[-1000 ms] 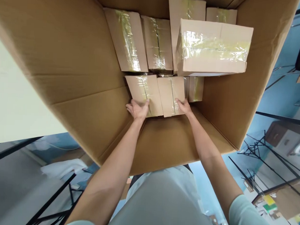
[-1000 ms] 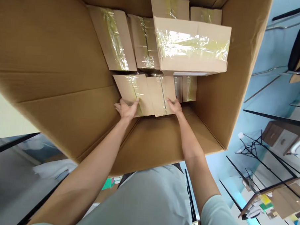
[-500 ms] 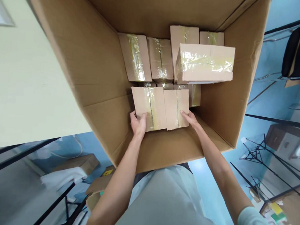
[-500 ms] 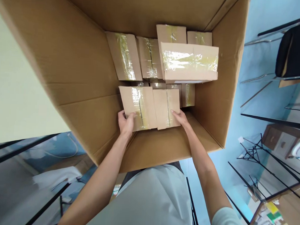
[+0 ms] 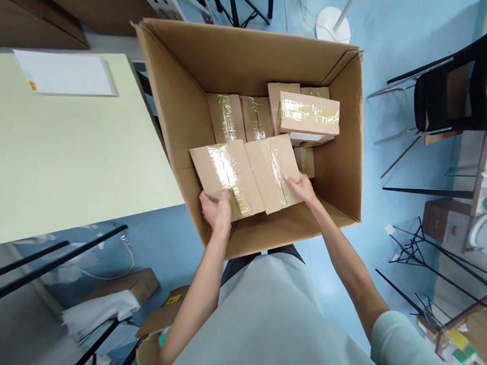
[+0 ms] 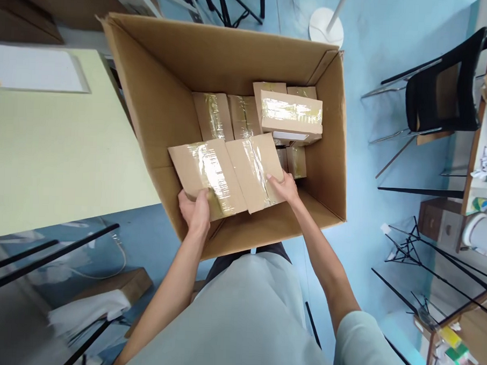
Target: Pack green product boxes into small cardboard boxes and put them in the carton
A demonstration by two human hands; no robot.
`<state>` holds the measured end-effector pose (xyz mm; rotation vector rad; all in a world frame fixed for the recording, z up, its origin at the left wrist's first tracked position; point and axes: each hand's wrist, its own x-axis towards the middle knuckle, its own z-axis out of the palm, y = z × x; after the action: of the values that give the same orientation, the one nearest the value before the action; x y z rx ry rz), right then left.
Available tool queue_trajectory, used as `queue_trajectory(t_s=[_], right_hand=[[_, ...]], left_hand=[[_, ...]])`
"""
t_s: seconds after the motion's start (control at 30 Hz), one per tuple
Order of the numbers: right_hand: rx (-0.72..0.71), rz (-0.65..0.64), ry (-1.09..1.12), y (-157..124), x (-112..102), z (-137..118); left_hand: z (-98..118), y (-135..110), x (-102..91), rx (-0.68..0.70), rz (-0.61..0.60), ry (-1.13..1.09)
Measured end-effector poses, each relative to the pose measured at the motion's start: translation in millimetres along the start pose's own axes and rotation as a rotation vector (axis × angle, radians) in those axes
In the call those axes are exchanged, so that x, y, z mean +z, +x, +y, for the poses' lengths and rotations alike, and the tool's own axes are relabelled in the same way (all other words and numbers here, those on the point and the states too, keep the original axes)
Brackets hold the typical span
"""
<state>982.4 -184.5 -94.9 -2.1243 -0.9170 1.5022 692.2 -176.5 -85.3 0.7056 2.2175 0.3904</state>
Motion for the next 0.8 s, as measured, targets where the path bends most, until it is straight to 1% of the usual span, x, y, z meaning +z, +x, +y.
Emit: queue_trajectory(t_s=[0.07, 0.13, 0.23, 0.3, 0.37, 0.43, 0.5, 0.57, 0.63, 0.67, 0.73, 0.8], right_hand=[[0.005, 0.016, -0.006, -4, -2, -11], [0.009, 0.035, 0.007, -16, -5, -19], [-0.006, 0.073, 0.014, -53, -14, -32], [-0.029, 0.113, -0.012, -87, -24, -45], [-0.057, 0.168, -0.068, -123, -35, -65], [-0.106, 0.216, -0.144, -155, -43, -92], [-0.199, 0.231, -0.19, -180, -44, -124], [-0.315, 0.21, -0.207, -196, -36, -159], [-0.407, 0.169, -0.223, -205, -19, -192], [-0.437, 0.147, -0.233, -206, -8, -207], [-0.474, 0.099, -0.252, -205, 19, -231], [-0.502, 0.044, -0.26, -195, 48, -245]], left_hand=[[12, -1, -8.7, 0.005, -0.025, 0.015], [20, -7, -21.0, 0.021, -0.061, 0.014], [29, -26, -50.2, 0.094, -0.111, -0.047], [34, -43, -78.3, 0.151, -0.134, -0.088], [42, -59, -112.4, 0.221, -0.146, -0.109], [51, -71, -150.0, 0.308, -0.134, -0.126], [62, -78, -188.0, 0.389, -0.094, -0.149], [70, -78, -223.8, 0.439, -0.028, -0.157], [73, -72, -255.2, 0.455, 0.055, -0.142], [72, -65, -268.7, 0.449, 0.1, -0.135], [67, -42, -290.1, 0.418, 0.172, -0.143], [58, -8, -303.0, 0.375, 0.205, -0.175]])
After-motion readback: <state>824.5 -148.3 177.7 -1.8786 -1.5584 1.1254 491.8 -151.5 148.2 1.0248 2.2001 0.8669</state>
